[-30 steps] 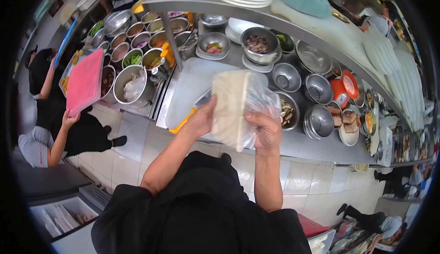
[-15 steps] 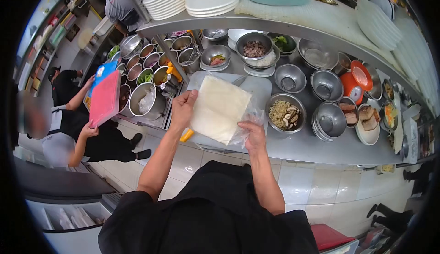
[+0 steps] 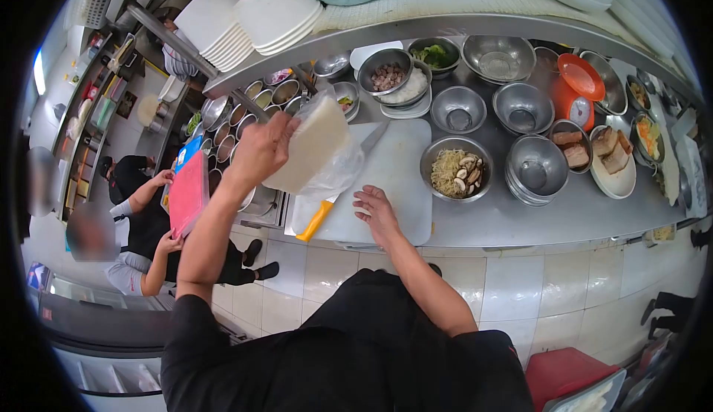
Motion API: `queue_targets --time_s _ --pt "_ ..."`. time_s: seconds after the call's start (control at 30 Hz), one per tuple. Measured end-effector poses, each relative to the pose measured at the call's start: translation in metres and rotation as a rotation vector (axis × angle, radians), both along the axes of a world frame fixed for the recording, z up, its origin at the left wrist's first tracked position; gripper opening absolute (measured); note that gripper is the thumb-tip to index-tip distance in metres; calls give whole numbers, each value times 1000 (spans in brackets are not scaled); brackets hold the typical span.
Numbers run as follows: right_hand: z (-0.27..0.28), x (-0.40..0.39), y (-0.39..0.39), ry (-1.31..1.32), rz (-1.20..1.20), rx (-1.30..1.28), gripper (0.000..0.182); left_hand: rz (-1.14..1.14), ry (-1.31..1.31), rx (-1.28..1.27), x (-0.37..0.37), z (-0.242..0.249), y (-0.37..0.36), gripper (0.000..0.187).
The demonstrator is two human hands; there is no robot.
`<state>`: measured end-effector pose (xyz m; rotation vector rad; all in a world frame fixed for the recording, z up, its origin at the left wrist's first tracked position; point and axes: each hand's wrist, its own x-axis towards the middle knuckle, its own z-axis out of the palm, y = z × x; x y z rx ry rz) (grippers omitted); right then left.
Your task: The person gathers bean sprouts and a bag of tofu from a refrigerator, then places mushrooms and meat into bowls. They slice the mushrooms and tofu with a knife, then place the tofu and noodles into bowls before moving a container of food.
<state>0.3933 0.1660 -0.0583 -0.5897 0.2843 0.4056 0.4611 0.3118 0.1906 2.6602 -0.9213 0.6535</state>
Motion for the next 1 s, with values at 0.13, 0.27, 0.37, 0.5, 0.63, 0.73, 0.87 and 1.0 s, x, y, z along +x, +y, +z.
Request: queue_targets --time_s 0.13,0.27,0.37,0.5,0.63,0.73,0.87,1.0 --pt "-13 13 14 -122 -8 122 55 -41 -73 22 11 9 2 17" --pt "7 12 16 -217 15 322 68 -12 -31 -102 13 16 3 19" --pt "6 15 17 -274 30 478 71 -27 -15 86 9 11 6 19" --pt "10 18 25 -264 53 534 72 46 -16 -46 17 11 11 20" --pt "-4 35 43 -208 103 710 68 136 124 -162 17 20 10 27" --pt "-5 43 50 -122 25 622 62 -42 120 -205 12 12 9 30" --pt "-10 45 43 -58 78 530 55 97 398 -558 22 11 39 33" --pt "-14 41 38 5 24 429 49 26 862 -1329 26 4 69 35"
